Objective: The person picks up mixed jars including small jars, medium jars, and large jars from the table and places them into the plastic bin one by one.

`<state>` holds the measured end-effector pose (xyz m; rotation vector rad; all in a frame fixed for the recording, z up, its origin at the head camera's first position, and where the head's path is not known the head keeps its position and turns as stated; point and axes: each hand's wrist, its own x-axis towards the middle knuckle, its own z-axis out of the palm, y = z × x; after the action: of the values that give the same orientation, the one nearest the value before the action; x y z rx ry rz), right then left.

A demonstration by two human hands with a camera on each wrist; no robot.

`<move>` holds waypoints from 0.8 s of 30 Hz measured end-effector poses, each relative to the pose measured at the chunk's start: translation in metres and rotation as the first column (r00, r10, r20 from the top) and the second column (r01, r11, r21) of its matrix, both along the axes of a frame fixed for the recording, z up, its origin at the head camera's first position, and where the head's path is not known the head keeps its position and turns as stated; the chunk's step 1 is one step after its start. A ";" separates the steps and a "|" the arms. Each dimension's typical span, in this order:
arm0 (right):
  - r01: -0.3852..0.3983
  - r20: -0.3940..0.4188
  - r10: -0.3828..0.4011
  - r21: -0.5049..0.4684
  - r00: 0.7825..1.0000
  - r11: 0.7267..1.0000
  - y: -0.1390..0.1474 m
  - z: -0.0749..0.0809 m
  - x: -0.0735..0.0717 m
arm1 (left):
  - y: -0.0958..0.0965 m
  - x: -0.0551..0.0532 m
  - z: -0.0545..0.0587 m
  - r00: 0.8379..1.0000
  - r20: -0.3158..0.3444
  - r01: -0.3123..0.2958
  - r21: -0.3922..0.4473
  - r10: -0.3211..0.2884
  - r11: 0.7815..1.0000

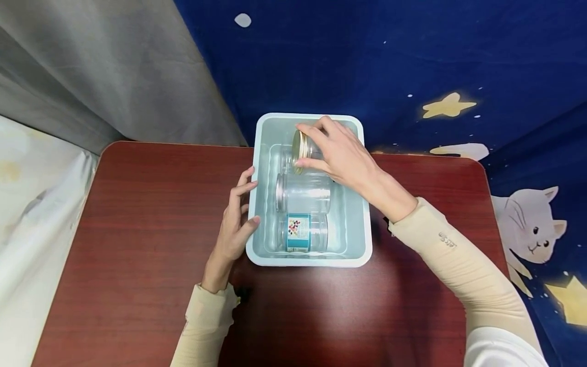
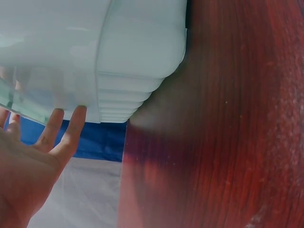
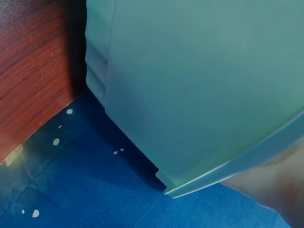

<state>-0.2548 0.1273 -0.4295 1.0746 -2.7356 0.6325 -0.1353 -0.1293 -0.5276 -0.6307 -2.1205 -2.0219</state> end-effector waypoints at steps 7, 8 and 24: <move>-0.008 -0.012 0.007 -0.014 1.000 1.000 -0.001 -0.001 0.000 | -0.001 -0.001 -0.001 1.000 -0.002 0.009 0.003 -0.009 1.000; -0.009 -0.013 0.009 -0.014 1.000 1.000 -0.001 -0.001 -0.001 | -0.001 0.000 -0.001 1.000 -0.003 0.008 0.002 -0.008 1.000; 0.013 -0.004 -0.013 0.001 1.000 1.000 0.000 -0.004 0.000 | -0.001 0.000 -0.002 1.000 0.011 0.002 0.007 -0.002 1.000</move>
<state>-0.2548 0.1274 -0.4334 1.0557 -2.7375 0.6259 -0.1355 -0.1304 -0.5294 -0.6224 -2.1189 -2.0372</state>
